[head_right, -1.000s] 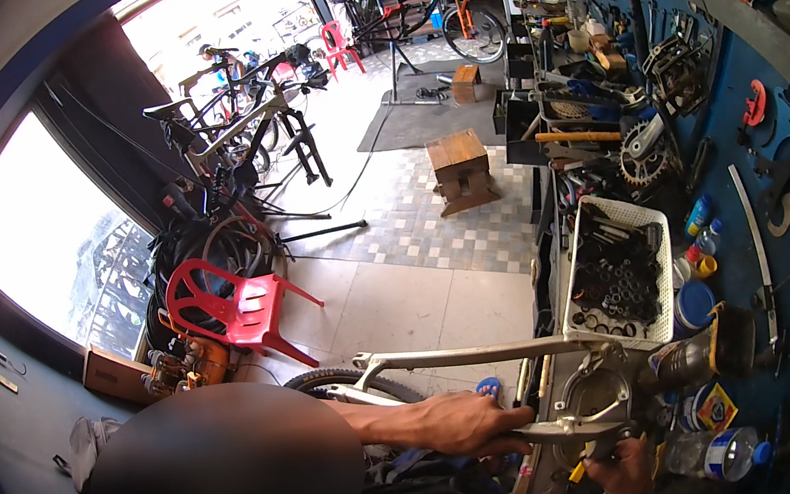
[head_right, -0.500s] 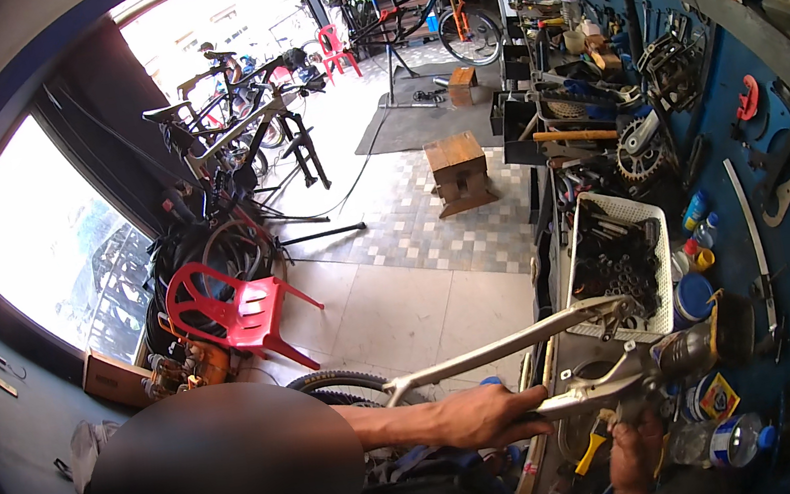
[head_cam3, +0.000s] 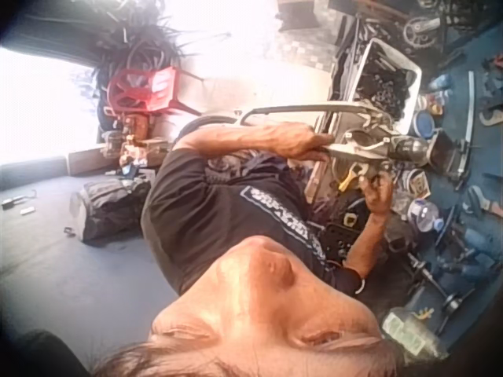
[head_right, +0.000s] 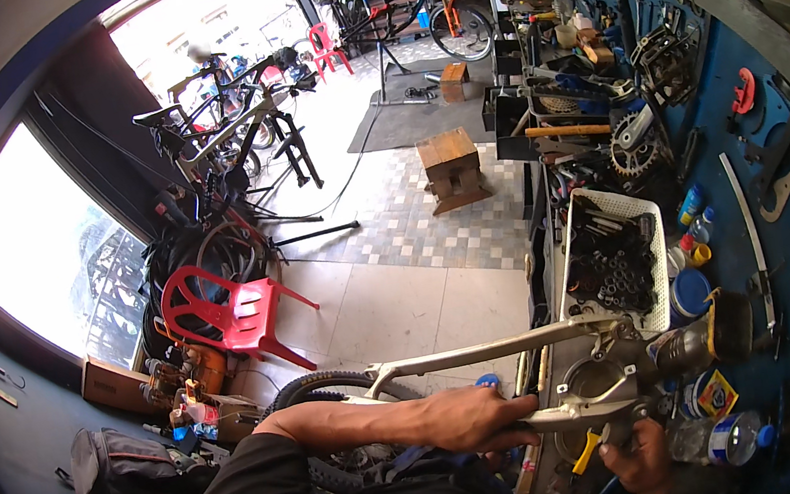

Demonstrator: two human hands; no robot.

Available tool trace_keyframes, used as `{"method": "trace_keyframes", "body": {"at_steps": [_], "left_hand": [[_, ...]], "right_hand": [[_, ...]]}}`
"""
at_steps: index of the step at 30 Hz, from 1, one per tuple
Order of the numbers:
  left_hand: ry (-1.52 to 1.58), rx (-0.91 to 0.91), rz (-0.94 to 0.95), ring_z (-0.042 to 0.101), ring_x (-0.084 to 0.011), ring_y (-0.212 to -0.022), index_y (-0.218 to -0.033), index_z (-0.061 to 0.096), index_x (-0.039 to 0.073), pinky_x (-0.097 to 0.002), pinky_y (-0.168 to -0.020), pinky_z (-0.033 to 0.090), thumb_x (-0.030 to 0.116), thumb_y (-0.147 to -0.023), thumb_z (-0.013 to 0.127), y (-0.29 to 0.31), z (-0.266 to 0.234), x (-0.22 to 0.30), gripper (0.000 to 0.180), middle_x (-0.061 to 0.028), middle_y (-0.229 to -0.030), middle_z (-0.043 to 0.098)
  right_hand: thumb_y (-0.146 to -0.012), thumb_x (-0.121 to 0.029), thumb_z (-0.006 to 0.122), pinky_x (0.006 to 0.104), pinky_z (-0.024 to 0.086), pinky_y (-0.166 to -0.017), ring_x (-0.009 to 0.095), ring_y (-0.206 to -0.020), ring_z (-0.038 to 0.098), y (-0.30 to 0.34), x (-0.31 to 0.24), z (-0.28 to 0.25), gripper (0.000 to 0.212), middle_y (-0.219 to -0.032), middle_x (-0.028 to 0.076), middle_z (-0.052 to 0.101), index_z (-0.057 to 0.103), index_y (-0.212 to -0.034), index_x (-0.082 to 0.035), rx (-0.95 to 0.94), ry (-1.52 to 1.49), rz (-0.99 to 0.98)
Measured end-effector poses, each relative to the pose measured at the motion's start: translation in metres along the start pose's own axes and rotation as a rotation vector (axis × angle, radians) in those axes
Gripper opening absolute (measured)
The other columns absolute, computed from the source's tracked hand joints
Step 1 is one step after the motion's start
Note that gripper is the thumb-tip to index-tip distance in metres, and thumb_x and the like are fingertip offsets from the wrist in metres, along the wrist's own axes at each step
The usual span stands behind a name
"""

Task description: The person scrubs a bicycle fork with a brush and water, then uses a compressed air gun to blow out debris from the fork. The person handles the fork, brush, and air gun throughout the task.

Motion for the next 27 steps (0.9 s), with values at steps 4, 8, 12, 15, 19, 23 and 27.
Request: {"method": "trace_keyframes", "body": {"at_steps": [4,8,12,15,19,23,27], "left_hand": [[0.077,0.096,-0.050,0.068,-0.0425,-0.061,-0.110,0.052,0.004,-0.0512,-0.053,0.052,0.040,-0.107,0.058,-0.002,-0.003,-0.002,0.037,-0.0175,-0.061,0.064],[0.087,0.191,-0.110,0.065,-0.0509,-0.066,-0.113,0.049,0.004,-0.0577,-0.058,0.050,0.041,-0.106,0.059,-0.010,0.013,-0.006,0.039,-0.0243,-0.066,0.062],[0.070,0.206,-0.115,0.065,-0.0504,-0.065,-0.113,0.049,0.006,-0.0583,-0.056,0.049,0.041,-0.106,0.059,-0.010,0.009,-0.014,0.037,-0.0234,-0.065,0.063],[0.017,0.103,-0.116,0.066,-0.0484,-0.064,-0.111,0.051,0.007,-0.0576,-0.055,0.050,0.046,-0.106,0.058,-0.005,-0.007,-0.019,0.040,-0.0222,-0.066,0.064],[-0.123,-0.024,-0.083,0.068,-0.0464,-0.064,-0.111,0.053,0.006,-0.0555,-0.056,0.052,0.049,-0.106,0.056,0.000,-0.017,-0.018,0.043,-0.0214,-0.066,0.064],[-0.016,0.074,-0.061,0.064,-0.0455,-0.060,-0.110,0.054,0.006,-0.0548,-0.053,0.048,0.045,-0.105,0.060,0.001,-0.016,-0.026,0.040,-0.0194,-0.062,0.060],[0.137,0.237,-0.109,0.062,-0.0448,-0.057,-0.109,0.053,0.006,-0.0529,-0.051,0.046,0.040,-0.104,0.064,-0.010,0.004,-0.025,0.036,-0.0186,-0.059,0.057]], "right_hand": [[-0.087,-0.019,0.072,0.0331,0.048,-0.098,0.016,-0.109,0.061,-0.010,0.017,0.004,0.044,-0.119,0.007,0.068,0.063,-0.126,-0.001,0.361,-0.343,-0.345],[-0.097,-0.016,0.066,0.0373,0.046,-0.104,0.021,-0.114,0.060,-0.032,0.040,0.034,0.034,-0.125,0.007,0.066,0.061,-0.128,-0.006,0.437,-0.946,-0.603],[-0.097,-0.019,0.065,0.0389,0.045,-0.107,0.021,-0.120,0.058,-0.039,0.048,0.028,0.030,-0.127,0.007,0.066,0.063,-0.125,-0.008,0.421,-0.897,-0.566],[-0.090,-0.024,0.071,0.0353,0.045,-0.100,0.015,-0.110,0.059,-0.034,0.024,0.020,0.038,-0.119,0.005,0.067,0.065,-0.122,-0.004,0.313,-0.520,-0.372],[-0.084,-0.029,0.075,0.0373,0.045,-0.103,0.020,-0.103,0.066,-0.034,0.017,0.007,0.046,-0.117,0.004,0.071,0.066,-0.123,-0.005,-0.058,0.156,-0.125],[-0.083,-0.027,0.074,0.0375,0.046,-0.102,0.019,-0.103,0.066,-0.030,0.024,0.018,0.048,-0.116,0.006,0.070,0.066,-0.123,-0.002,0.132,-0.116,-0.128],[-0.103,-0.021,0.061,0.0359,0.041,-0.097,0.019,-0.102,0.054,-0.046,0.043,0.048,0.013,-0.100,0.004,0.058,0.061,-0.106,-0.009,0.569,-0.942,-0.527]]}}
Point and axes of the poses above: each hand's wrist, its own y-axis away from the middle knuckle, its own z-axis out of the palm, x = y × z, the point moved 8 cm from there along -y, towards the middle knuckle
